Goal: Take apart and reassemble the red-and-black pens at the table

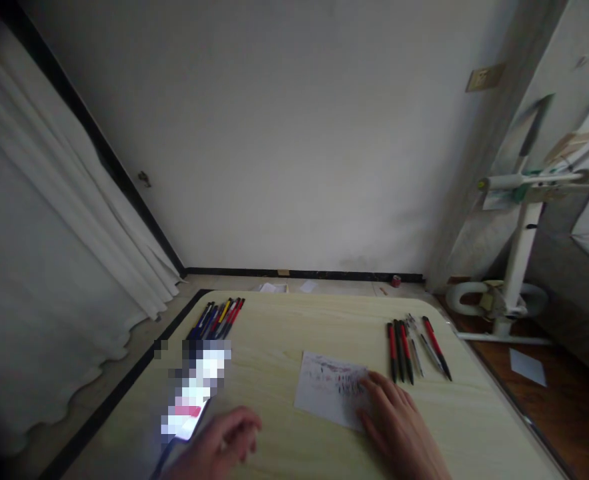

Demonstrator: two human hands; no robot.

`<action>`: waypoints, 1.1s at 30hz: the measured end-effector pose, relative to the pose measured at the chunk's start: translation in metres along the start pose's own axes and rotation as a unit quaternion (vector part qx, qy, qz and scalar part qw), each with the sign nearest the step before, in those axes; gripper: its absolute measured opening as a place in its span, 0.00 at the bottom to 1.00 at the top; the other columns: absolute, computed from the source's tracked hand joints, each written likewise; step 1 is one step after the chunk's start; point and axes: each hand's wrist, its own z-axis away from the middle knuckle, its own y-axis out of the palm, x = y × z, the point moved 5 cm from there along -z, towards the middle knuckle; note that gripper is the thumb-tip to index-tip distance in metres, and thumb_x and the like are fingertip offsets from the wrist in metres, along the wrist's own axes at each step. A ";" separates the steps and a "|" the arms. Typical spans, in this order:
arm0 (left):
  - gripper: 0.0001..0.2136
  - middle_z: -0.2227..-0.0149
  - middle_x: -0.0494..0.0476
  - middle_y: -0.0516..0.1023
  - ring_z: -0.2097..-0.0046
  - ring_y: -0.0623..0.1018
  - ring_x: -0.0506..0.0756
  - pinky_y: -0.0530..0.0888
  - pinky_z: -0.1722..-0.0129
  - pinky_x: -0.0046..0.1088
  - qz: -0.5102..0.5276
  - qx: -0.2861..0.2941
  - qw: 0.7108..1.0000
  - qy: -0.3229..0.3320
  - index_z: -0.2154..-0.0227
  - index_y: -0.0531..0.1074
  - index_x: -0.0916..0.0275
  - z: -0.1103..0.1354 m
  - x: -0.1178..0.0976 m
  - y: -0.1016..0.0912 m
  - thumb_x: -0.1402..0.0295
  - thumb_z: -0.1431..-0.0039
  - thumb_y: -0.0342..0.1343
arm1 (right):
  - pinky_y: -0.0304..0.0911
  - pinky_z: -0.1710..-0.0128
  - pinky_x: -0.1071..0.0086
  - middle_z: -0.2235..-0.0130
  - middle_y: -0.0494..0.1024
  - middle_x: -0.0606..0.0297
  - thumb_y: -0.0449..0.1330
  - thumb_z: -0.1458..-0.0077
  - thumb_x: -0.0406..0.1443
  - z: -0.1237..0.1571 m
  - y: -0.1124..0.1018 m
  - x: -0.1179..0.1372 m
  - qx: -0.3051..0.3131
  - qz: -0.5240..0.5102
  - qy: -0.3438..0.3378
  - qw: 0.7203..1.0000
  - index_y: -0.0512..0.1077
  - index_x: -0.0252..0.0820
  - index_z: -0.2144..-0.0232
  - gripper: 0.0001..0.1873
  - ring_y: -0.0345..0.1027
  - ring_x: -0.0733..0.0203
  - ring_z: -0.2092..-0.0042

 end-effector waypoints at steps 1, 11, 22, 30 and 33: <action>0.14 0.66 0.55 0.73 0.63 0.72 0.53 0.67 0.62 0.30 -0.070 -0.070 0.995 0.020 0.63 0.69 0.60 -0.010 -0.003 -0.022 0.59 0.42 0.42 | 0.64 0.53 0.59 0.50 0.68 0.56 0.54 0.48 0.41 0.000 0.000 0.000 -0.003 -0.001 0.000 1.000 0.64 0.43 0.51 0.21 0.65 0.53 0.52; 0.16 0.65 0.71 0.76 0.61 0.75 0.62 0.68 0.63 0.37 -0.476 -0.242 0.841 -0.090 0.68 0.73 0.68 -0.125 -0.001 -0.143 0.66 0.45 0.41 | 0.65 0.54 0.61 0.50 0.67 0.55 0.54 0.48 0.40 0.008 -0.003 -0.006 -0.044 -0.025 0.019 0.999 0.65 0.42 0.53 0.19 0.64 0.52 0.51; 0.16 0.63 0.71 0.76 0.58 0.75 0.63 0.69 0.62 0.40 -0.510 -0.221 0.823 -0.120 0.65 0.73 0.68 -0.156 0.012 -0.151 0.66 0.47 0.43 | 0.68 0.58 0.64 0.52 0.68 0.55 0.54 0.48 0.38 0.012 -0.001 -0.012 -0.044 -0.056 0.029 0.997 0.65 0.43 0.55 0.16 0.67 0.54 0.54; 0.15 0.62 0.70 0.76 0.58 0.75 0.63 0.68 0.61 0.41 -0.504 -0.202 0.832 -0.109 0.65 0.72 0.67 -0.167 0.008 -0.150 0.66 0.47 0.42 | 0.67 0.57 0.65 0.54 0.68 0.55 0.53 0.47 0.36 0.005 -0.007 -0.004 -0.032 -0.052 0.043 0.997 0.66 0.43 0.57 0.13 0.67 0.56 0.55; 0.15 0.63 0.71 0.76 0.58 0.75 0.62 0.69 0.63 0.38 -0.494 -0.203 0.838 -0.111 0.61 0.70 0.68 -0.169 0.006 -0.148 0.68 0.47 0.43 | 0.67 0.57 0.65 0.55 0.69 0.54 0.52 0.46 0.36 0.004 -0.008 -0.002 -0.028 -0.050 0.046 0.997 0.66 0.42 0.59 0.12 0.68 0.56 0.55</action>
